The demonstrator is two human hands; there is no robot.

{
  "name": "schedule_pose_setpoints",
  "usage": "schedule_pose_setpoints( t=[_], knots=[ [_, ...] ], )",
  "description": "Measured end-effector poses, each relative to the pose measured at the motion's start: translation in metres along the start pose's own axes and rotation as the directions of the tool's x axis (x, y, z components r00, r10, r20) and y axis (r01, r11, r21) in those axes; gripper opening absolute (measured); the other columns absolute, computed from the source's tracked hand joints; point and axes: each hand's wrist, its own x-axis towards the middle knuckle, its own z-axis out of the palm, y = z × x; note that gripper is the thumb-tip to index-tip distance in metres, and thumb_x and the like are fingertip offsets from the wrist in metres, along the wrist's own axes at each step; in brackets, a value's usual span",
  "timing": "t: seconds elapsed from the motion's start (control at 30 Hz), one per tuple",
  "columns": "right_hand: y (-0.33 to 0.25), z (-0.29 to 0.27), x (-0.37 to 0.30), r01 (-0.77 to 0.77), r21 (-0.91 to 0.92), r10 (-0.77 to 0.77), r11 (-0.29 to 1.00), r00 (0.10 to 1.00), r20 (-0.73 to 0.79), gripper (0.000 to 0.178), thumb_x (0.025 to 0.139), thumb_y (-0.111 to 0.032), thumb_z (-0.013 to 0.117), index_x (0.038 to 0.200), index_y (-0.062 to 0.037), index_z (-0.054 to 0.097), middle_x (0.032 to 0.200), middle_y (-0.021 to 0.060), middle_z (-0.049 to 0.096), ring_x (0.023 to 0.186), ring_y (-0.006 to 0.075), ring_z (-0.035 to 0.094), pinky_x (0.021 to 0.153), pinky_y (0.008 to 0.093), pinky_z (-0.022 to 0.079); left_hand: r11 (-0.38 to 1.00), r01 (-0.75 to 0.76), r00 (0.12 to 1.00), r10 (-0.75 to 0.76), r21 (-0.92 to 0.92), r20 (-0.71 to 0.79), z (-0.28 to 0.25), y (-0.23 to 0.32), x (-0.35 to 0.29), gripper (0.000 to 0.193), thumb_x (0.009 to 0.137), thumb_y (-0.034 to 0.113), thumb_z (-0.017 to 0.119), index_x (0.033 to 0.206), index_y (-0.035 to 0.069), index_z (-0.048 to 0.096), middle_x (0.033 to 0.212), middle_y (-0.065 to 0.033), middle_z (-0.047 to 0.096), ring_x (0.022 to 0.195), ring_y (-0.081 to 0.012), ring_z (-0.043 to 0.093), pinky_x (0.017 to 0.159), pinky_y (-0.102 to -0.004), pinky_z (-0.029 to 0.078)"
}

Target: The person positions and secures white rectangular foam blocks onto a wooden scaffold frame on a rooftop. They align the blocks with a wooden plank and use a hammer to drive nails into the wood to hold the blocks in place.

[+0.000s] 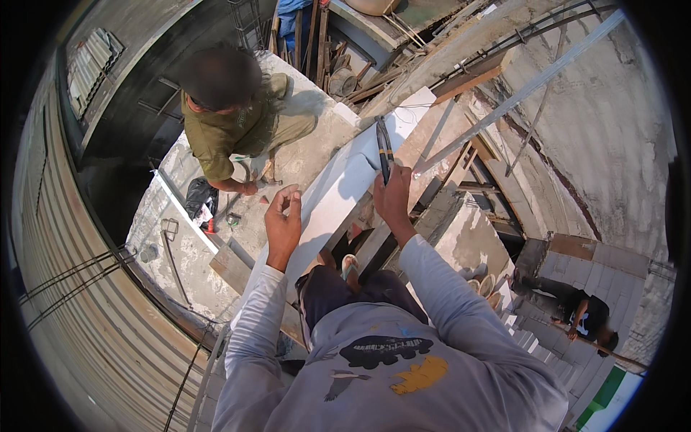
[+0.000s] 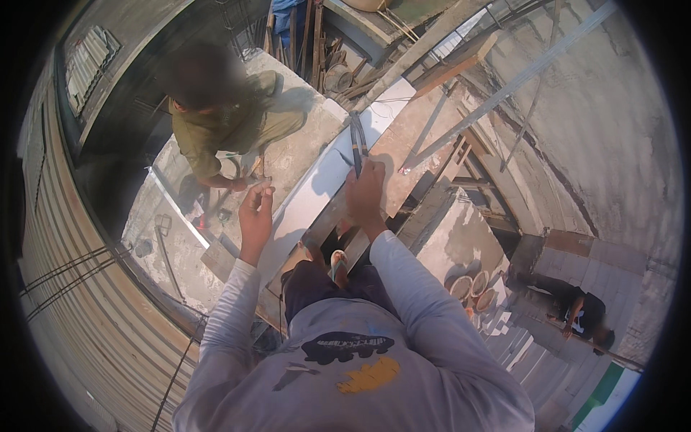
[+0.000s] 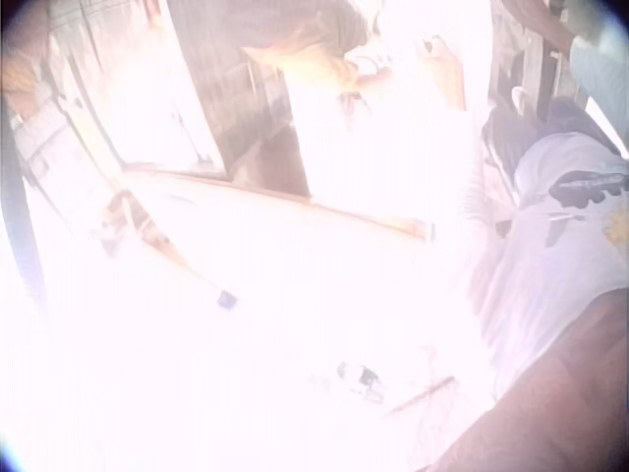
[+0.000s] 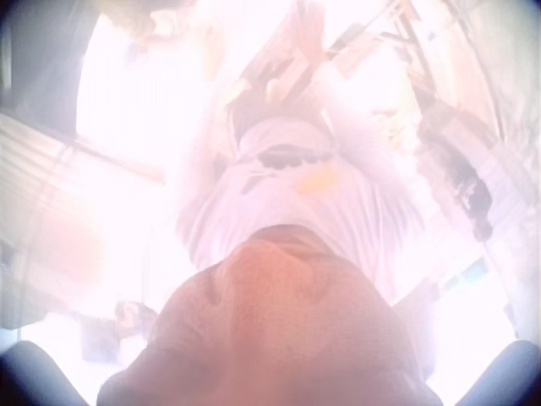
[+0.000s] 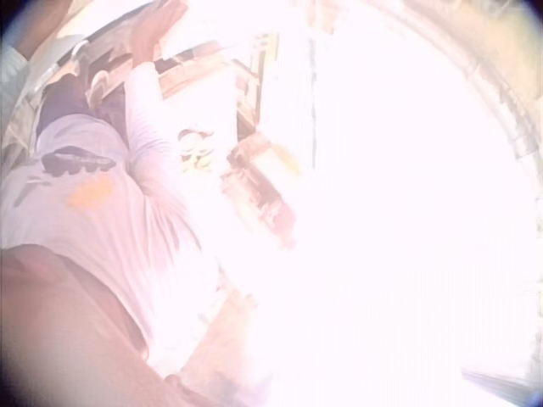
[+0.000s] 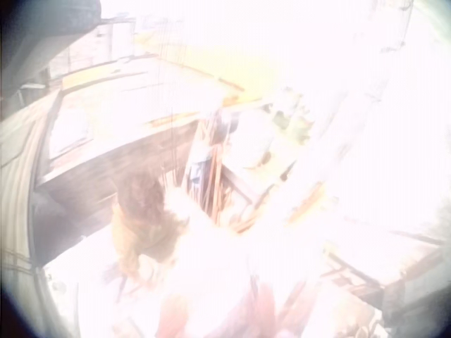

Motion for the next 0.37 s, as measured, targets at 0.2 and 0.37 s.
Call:
schedule_pose_setpoints(
  t=[0.2,0.37],
  knots=[
    [-0.019,0.014,0.008,-0.1,-0.118,0.117,0.988,0.982,0.145,0.051,0.089,-0.023,0.074,0.13,0.0018,0.055,0.118,0.0262,0.051,0.116,0.0443,0.052,0.101,0.049,0.044,0.996,0.087,0.989,-0.084,0.018,-0.125,-0.054,-0.024,-0.068,0.03,0.107,0.024,0.062,0.121,-0.001,0.07,0.106,-0.0112,0.075,0.104,-0.0186,0.067,0.096,-0.0341,0.051],
    [-0.026,0.012,0.028,-0.355,-0.21,0.406,0.911,0.861,0.307,0.058,0.085,-0.031,0.08,0.133,-0.0071,0.058,0.129,0.0256,0.05,0.13,0.0414,0.048,0.109,0.0481,0.041,0.994,0.087,0.982,-0.074,0.069,-0.173,-0.062,-0.045,-0.094,0.031,0.107,0.026,0.063,0.122,0.0,0.071,0.109,-0.0137,0.075,0.107,-0.0208,0.068,0.099,-0.0343,0.05]
  ],
)
